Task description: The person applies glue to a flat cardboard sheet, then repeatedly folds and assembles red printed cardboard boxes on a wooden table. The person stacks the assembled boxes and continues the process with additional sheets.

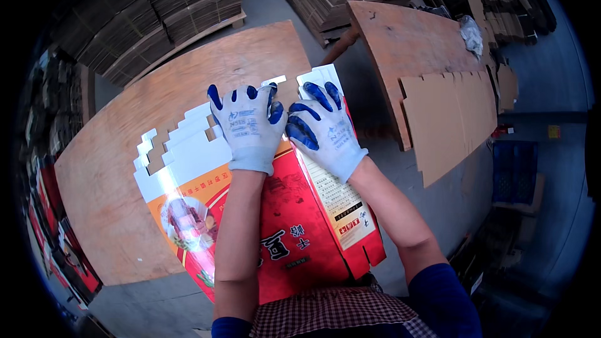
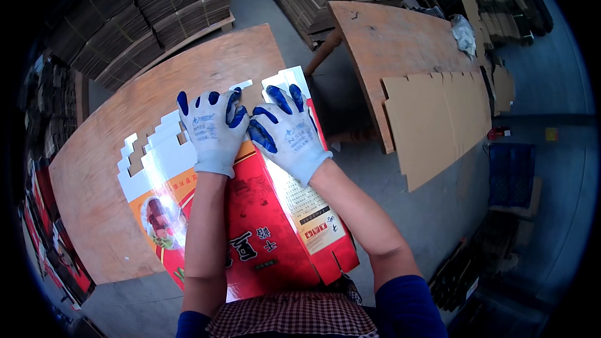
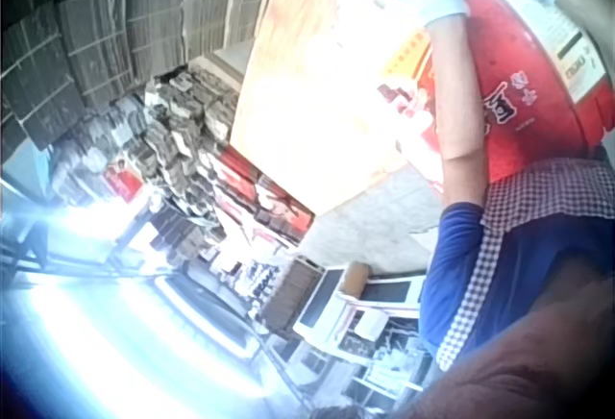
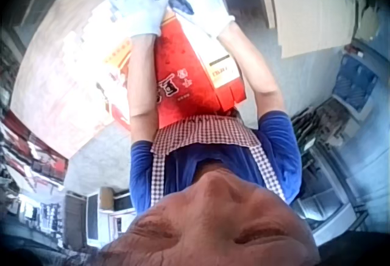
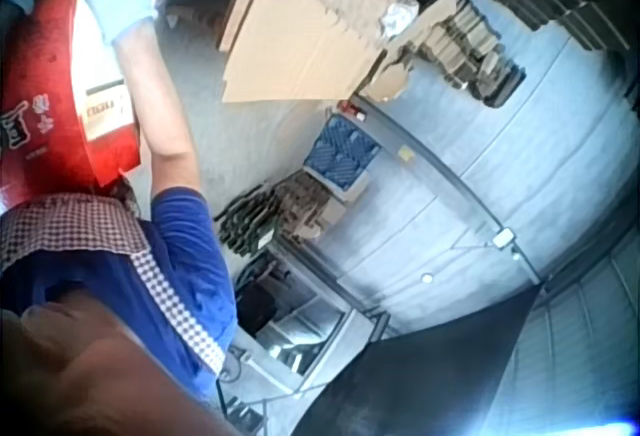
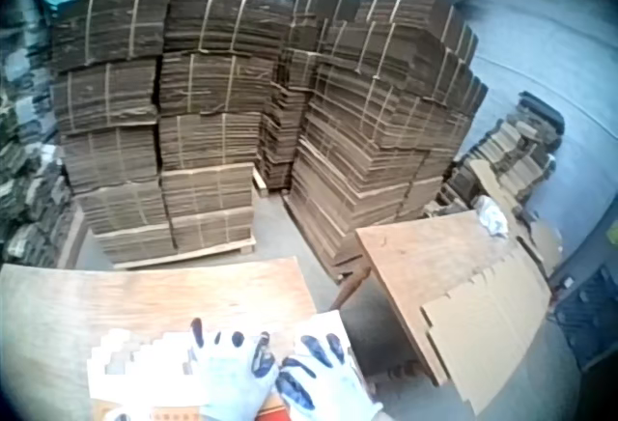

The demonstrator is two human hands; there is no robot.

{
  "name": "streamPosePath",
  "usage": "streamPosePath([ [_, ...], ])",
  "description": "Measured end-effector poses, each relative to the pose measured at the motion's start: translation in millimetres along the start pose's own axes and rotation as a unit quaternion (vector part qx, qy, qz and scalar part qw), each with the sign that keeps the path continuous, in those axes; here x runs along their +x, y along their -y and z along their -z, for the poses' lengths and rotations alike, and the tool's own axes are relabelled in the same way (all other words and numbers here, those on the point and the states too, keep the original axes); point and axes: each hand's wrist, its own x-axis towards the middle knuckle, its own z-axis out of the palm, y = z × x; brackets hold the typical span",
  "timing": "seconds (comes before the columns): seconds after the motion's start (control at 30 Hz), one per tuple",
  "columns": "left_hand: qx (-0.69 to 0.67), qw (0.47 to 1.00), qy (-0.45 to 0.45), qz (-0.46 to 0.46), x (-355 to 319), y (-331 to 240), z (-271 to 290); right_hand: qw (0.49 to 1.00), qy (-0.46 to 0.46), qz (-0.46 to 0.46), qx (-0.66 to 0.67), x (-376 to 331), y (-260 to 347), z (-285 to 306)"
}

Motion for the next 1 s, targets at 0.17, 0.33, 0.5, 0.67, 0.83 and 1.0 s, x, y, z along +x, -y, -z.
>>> streamPosePath([
  [0.17,-0.083,0.996,0.006,0.018,-7.6,8.7,-3.5,0.990,0.040,-0.108,-0.079,-8.4,16.7,-10.3],
  [0.33,-0.061,0.998,-0.033,0.012,-34.4,1.4,-16.0,0.972,0.006,-0.155,-0.177,-2.1,54.2,-26.8],
  [0.5,-0.072,0.996,-0.028,0.039,-35.6,-0.8,-18.4,0.979,0.060,-0.112,-0.161,-49.3,66.2,-2.8],
  [0.67,-0.103,0.991,-0.055,0.059,-36.7,5.3,-24.2,0.991,0.034,-0.121,-0.046,-188.8,105.8,19.2],
  [0.83,-0.151,0.984,-0.095,-0.008,-40.2,21.4,-13.6,0.971,0.026,-0.235,0.041,-309.6,58.7,56.9],
  [1.0,-0.053,0.991,-0.098,0.077,-103.9,36.4,51.8,0.907,0.064,-0.391,-0.142,-333.3,-98.3,39.9],
])
